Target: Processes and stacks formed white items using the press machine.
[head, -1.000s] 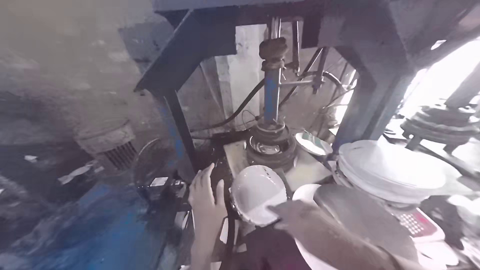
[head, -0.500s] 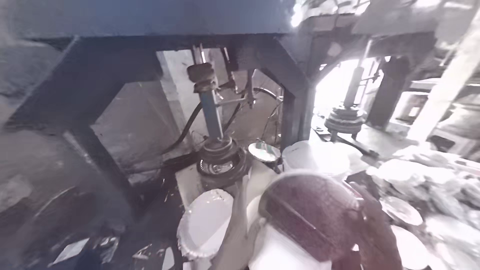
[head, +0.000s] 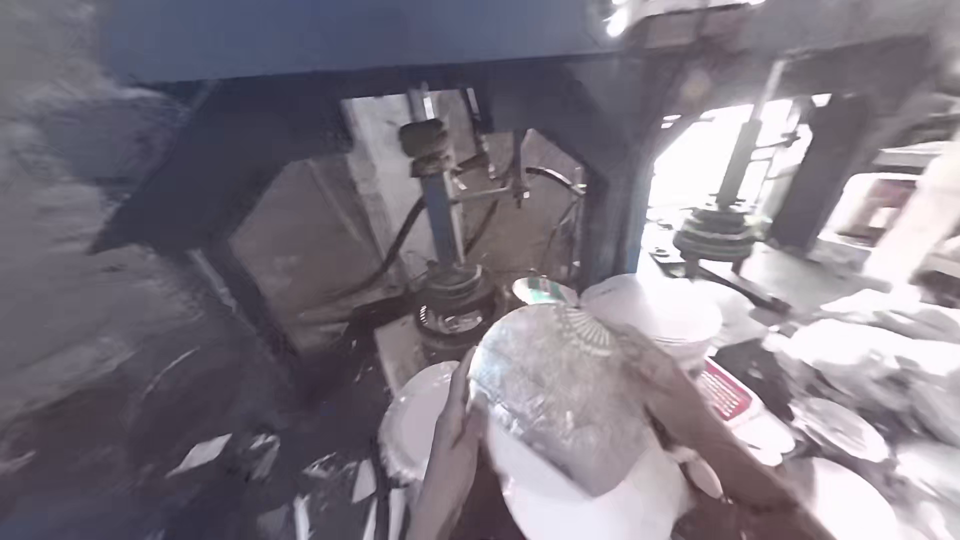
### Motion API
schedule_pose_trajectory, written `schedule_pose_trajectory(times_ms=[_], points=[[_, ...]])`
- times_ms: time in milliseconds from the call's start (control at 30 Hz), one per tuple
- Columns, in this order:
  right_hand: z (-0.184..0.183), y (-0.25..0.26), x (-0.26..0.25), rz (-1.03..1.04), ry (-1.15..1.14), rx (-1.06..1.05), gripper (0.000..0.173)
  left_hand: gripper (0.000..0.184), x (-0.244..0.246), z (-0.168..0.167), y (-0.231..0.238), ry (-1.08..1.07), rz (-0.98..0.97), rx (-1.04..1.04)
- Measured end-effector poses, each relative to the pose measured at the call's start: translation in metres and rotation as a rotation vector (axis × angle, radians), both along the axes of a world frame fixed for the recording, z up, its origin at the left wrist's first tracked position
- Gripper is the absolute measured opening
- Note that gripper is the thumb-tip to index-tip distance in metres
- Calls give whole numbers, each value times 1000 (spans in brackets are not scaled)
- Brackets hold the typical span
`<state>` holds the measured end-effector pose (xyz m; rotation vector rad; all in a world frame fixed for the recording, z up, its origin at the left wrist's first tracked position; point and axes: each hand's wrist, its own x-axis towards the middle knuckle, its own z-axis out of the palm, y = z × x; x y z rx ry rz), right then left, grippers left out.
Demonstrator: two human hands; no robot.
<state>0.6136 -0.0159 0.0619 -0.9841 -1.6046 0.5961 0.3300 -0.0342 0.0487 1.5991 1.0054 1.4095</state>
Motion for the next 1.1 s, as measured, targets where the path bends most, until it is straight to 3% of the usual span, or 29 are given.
schedule_pose_trajectory(times_ms=[67, 200, 300, 367, 467, 533, 667, 833, 933, 1033, 1100], points=[[2, 36, -9, 19, 139, -159, 40, 62, -36, 3, 1, 64, 273, 65], [-9, 102, -38, -88, 180, -299, 35, 53, -150, 10, -6, 436, 1047, 336], [-10, 149, -62, -152, -11, -385, 37, 44, -226, 15, -1, 618, 1375, 176], [-6, 177, -80, -121, -82, -454, 37, 39, -269, 10, 10, 708, 1411, -57], [4, 203, -107, -136, -155, -554, 34, 40, -309, 13, 17, 718, 1202, -517], [3, 220, -113, -180, -208, -555, 34, 34, -327, -11, 30, 730, 1262, -459], [5, 231, -120, -237, -324, -542, 39, 35, -303, 12, 22, 689, 1122, -579], [6, 229, -121, -271, -381, -517, 41, 32, -313, 0, 28, 729, 1098, -549], [17, 202, -112, -386, -530, -354, 45, 34, -289, 1, -13, 707, 1060, -524], [31, 131, -117, -361, -649, -179, 41, 37, -275, -47, -60, 499, 1232, -161], [33, 59, -134, -130, -758, -173, 35, 39, -285, -78, -66, 442, 1201, 68]])
